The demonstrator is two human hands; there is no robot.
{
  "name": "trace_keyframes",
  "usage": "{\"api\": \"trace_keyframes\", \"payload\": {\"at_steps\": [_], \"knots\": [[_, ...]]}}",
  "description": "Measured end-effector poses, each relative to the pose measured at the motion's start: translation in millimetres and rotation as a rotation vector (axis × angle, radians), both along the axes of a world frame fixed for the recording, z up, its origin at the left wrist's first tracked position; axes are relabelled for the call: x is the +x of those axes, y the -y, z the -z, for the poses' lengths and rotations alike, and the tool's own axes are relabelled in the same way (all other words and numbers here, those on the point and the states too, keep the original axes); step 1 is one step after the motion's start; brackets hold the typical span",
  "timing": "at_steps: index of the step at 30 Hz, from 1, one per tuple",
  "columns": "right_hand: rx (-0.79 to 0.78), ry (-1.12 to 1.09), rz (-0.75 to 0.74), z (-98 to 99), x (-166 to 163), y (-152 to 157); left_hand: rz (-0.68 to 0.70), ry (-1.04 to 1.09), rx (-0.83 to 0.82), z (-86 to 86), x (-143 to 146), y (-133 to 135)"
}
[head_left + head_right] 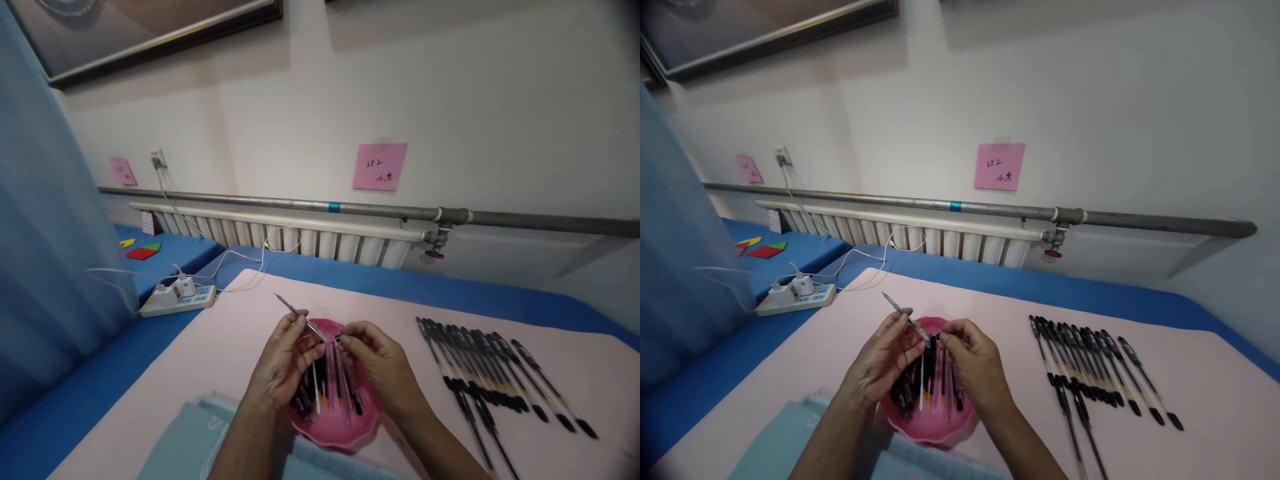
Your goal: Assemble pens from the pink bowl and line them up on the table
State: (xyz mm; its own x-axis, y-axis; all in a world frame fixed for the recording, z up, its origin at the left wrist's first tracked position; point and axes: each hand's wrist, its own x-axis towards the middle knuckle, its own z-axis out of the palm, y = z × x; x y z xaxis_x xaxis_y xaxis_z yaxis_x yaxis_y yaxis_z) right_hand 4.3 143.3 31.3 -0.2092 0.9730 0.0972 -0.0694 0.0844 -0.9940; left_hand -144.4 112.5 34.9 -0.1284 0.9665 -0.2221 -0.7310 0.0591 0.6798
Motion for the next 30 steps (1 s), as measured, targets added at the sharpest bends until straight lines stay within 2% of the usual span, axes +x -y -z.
{"api": "trace_keyframes", "payload": {"at_steps": [5, 14, 19, 25, 30], "knots": [[-0.090, -0.204, 0.025, 1.6, -4, 1, -0.007, 0.036, 0.016, 0.2, 6, 0], [-0.042, -0.214, 0.067, 2.3, -6, 5, -0.050, 0.077, 0.048, -0.6, 14, 0], [0.078, -0.093, 0.079, 0.7, -4, 5, -0.038, 0.054, 0.048, -1.0, 14, 1], [0.460, 0.234, 0.078, -0.8, 3, 7, -0.040, -0.017, 0.027, -2.3, 12, 2], [0.551, 0.367, 0.071, 2.1, 6, 7, -0.037, -0.027, 0.029, -0.3, 12, 1]]}}
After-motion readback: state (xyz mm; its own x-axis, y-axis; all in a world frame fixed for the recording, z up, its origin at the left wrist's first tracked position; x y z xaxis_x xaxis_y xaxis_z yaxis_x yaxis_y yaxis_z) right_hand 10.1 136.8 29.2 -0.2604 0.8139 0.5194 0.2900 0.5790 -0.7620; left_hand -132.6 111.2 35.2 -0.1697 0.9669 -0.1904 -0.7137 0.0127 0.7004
